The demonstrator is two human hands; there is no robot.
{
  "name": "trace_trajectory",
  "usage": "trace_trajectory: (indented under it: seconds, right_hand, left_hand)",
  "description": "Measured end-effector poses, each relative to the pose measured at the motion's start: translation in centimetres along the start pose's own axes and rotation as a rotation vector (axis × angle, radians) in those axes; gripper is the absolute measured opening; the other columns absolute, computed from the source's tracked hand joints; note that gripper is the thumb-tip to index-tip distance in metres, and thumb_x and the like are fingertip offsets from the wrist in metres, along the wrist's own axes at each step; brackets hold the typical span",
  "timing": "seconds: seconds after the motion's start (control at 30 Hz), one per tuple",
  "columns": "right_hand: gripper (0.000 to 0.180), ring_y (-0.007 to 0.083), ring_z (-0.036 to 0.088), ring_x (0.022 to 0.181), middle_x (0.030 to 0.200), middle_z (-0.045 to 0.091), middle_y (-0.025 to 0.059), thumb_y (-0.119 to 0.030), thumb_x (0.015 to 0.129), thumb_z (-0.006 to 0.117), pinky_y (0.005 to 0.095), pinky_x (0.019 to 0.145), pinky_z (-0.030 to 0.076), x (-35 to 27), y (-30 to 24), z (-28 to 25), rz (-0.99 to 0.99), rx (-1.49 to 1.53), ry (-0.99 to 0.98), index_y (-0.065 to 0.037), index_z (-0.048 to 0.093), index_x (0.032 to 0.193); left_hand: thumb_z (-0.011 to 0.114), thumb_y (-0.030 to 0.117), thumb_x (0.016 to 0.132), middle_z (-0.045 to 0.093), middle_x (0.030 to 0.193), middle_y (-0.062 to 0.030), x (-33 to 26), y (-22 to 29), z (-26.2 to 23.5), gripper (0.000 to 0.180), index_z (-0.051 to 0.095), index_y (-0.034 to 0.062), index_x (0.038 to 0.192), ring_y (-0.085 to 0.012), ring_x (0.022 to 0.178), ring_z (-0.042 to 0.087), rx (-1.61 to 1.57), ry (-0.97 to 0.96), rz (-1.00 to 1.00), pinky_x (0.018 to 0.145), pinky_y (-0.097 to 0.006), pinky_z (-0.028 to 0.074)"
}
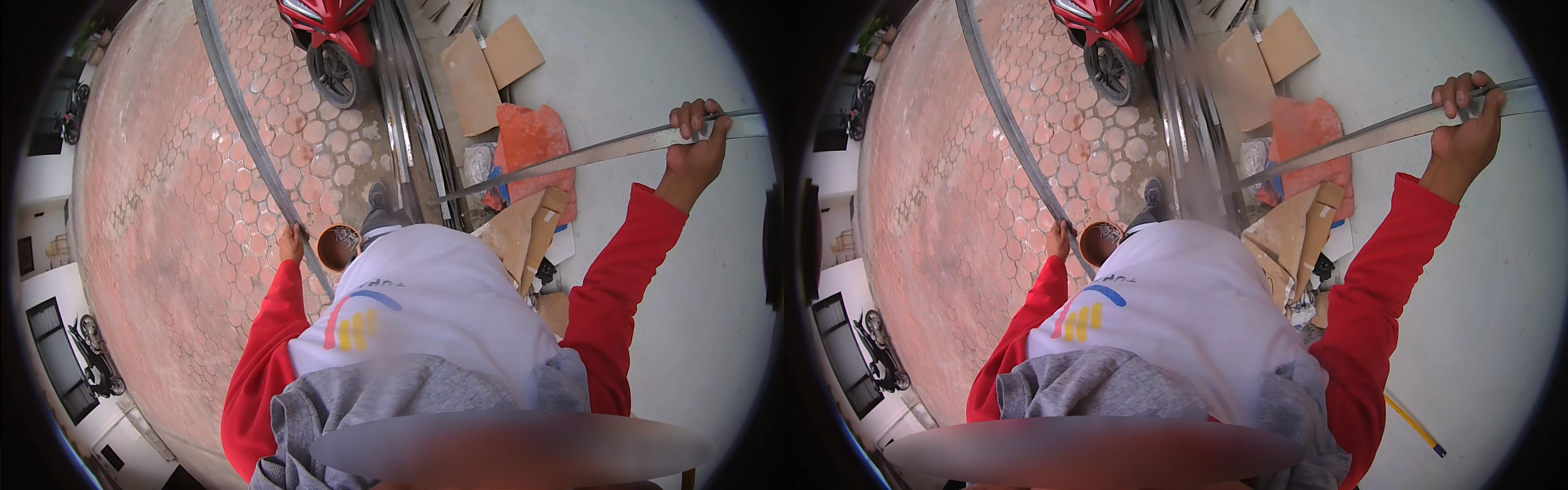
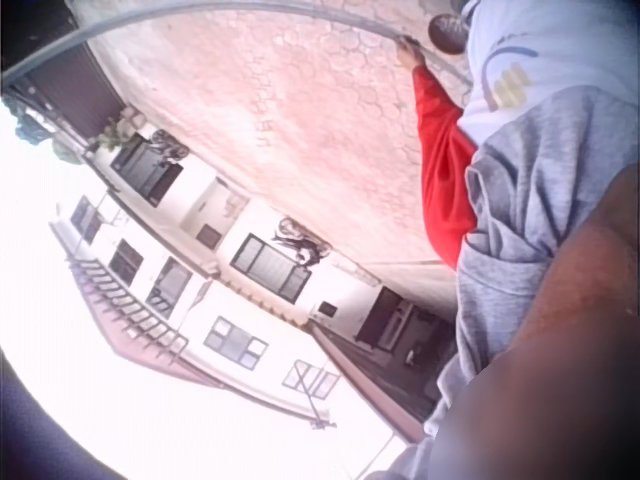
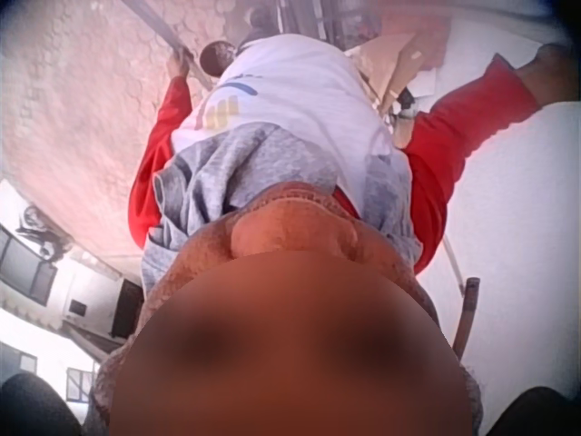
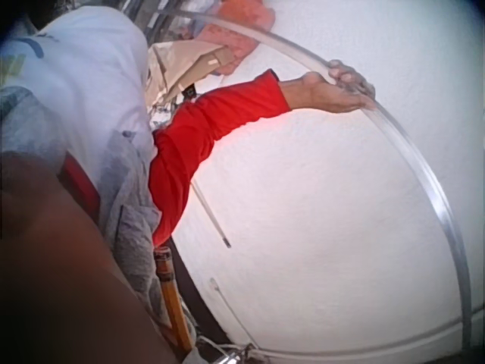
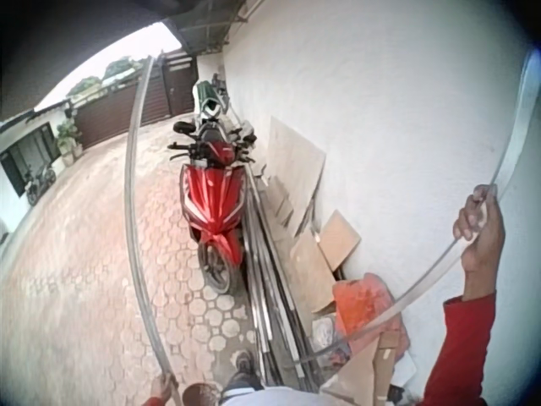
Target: The person walks from a garage area to a pile of metal rods, selects two long rods, and carries them into a building. They walk up a staircase and place the rods on a scaffolding platform inside a room under renovation.
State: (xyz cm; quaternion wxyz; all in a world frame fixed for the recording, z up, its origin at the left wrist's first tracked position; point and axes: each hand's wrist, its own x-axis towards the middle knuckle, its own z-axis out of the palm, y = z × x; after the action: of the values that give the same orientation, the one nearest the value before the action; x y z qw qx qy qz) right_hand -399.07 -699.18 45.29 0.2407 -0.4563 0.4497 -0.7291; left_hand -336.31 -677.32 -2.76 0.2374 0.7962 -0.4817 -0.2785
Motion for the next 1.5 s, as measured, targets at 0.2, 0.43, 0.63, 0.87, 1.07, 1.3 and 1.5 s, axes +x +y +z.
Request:
trace_trajectory:
  seconds: [0.2,0.43,0.63,0.87,1.07,1.3,1.5]
  right_hand:
    - [0.036,0.0136,0.037,0.056,0.066,0.042,0.0028,-0.037,0.105,0.042,0.0324,0.063,0.037,-0.6,0.9,0.1,-0.016,0.007,-0.03,-0.006,0.054,0.092]
    - [0.036,0.0127,0.036,0.057,0.068,0.043,0.0026,-0.038,0.103,0.046,0.0323,0.062,0.036,-1.8,0.4,-1.2,-0.033,0.039,-0.008,-0.005,0.055,0.093]
    - [0.035,0.0129,0.036,0.057,0.067,0.042,0.0027,-0.037,0.101,0.048,0.0334,0.062,0.036,-5.3,-1.0,-3.2,-0.079,0.048,0.038,-0.004,0.057,0.094]
    - [0.032,0.0132,0.035,0.056,0.065,0.042,0.0021,-0.035,0.1,0.049,0.0338,0.062,0.036,-5.4,-1.6,-6.6,-0.077,0.007,0.297,-0.004,0.059,0.094]
    - [0.032,0.0116,0.036,0.054,0.064,0.044,0.0021,-0.034,0.1,0.051,0.0318,0.06,0.035,-7.1,-2.5,-8.4,-0.119,0.069,0.056,-0.005,0.061,0.093]
    - [0.032,0.0113,0.036,0.053,0.064,0.044,0.0024,-0.036,0.099,0.054,0.0313,0.059,0.035,-7.0,-2.3,-8.1,-0.123,0.024,0.127,-0.005,0.06,0.092]
    - [0.033,0.0115,0.035,0.052,0.064,0.044,0.0025,-0.038,0.098,0.056,0.0315,0.059,0.034,-7.5,-2.6,-7.5,-0.138,-0.011,0.135,-0.005,0.058,0.091]
  left_hand:
    - [0.043,0.033,0.105,0.071,0.076,-0.0124,1.2,-0.2,0.3,0.04,0.061,-0.0007,0.094,-0.0242,0.071,0.069,0.003,-0.025,-0.02,0.068,-0.037,0.052]
    - [0.046,0.034,0.103,0.069,0.083,-0.0217,2.5,0.8,0.8,0.039,0.063,-0.001,0.098,-0.0371,0.082,0.069,0.008,-0.006,-0.029,0.072,-0.043,0.051]
    - [0.05,0.041,0.101,0.069,0.085,-0.0218,2.7,1.5,0.8,0.044,0.063,-0.0005,0.101,-0.0359,0.079,0.068,-0.07,-0.083,-0.104,0.07,-0.044,0.05]
    - [0.05,0.04,0.101,0.069,0.086,-0.0193,2.2,2.2,-0.3,0.042,0.064,0.0011,0.106,-0.0351,0.08,0.068,0.074,-0.081,-0.022,0.071,-0.043,0.05]
    - [0.05,0.038,0.101,0.069,0.089,-0.0186,2.0,2.5,0.6,0.039,0.064,0.002,0.107,-0.0346,0.08,0.067,0.05,-0.082,-0.08,0.072,-0.043,0.05]
    - [0.05,0.038,0.101,0.069,0.093,-0.0207,2.6,2.4,1.4,0.04,0.064,0.0016,0.107,-0.0358,0.084,0.068,0.048,-0.115,-0.064,0.073,-0.044,0.05]
    - [0.049,0.04,0.101,0.07,0.092,-0.0214,3.6,2.3,1.7,0.041,0.065,0.0025,0.107,-0.038,0.087,0.069,0.063,-0.126,-0.044,0.075,-0.045,0.051]
